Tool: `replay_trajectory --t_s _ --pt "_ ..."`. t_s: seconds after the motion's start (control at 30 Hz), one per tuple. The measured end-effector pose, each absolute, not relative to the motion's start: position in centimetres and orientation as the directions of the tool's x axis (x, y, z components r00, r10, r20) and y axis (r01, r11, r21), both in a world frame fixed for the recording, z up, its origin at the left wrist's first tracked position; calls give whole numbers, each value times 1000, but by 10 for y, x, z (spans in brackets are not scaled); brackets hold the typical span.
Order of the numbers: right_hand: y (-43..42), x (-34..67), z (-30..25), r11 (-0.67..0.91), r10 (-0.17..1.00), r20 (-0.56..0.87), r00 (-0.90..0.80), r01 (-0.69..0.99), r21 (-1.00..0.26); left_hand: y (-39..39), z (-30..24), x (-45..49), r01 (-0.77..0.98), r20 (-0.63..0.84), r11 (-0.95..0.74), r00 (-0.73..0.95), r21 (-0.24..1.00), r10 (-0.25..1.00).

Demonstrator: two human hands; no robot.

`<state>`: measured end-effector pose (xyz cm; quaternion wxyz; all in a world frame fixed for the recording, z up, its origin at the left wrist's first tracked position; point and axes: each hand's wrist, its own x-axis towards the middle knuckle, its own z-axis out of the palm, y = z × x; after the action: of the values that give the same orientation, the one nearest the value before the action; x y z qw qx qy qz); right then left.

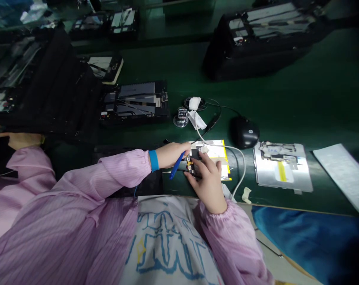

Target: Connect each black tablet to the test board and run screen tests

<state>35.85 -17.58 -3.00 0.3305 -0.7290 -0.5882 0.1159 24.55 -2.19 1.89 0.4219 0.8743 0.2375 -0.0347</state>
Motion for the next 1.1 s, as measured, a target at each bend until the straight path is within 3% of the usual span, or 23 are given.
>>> replay_trajectory --t_s 0.4,0.7,0.97,1.1 --pt "-177 358 -30 -90 940 214 264 801 -592 -30 16 251 481 -216 -537 849 693 482" --pt "-178 358 -28 -85 953 201 225 840 -536 -30 10 253 421 -203 -420 858 804 472" --pt "-178 355 -22 -112 961 170 220 866 -488 -31 12 253 449 -223 -424 847 786 483" --pt "-180 360 -24 -52 963 198 181 850 -524 -31 13 253 454 -219 -467 853 759 473"
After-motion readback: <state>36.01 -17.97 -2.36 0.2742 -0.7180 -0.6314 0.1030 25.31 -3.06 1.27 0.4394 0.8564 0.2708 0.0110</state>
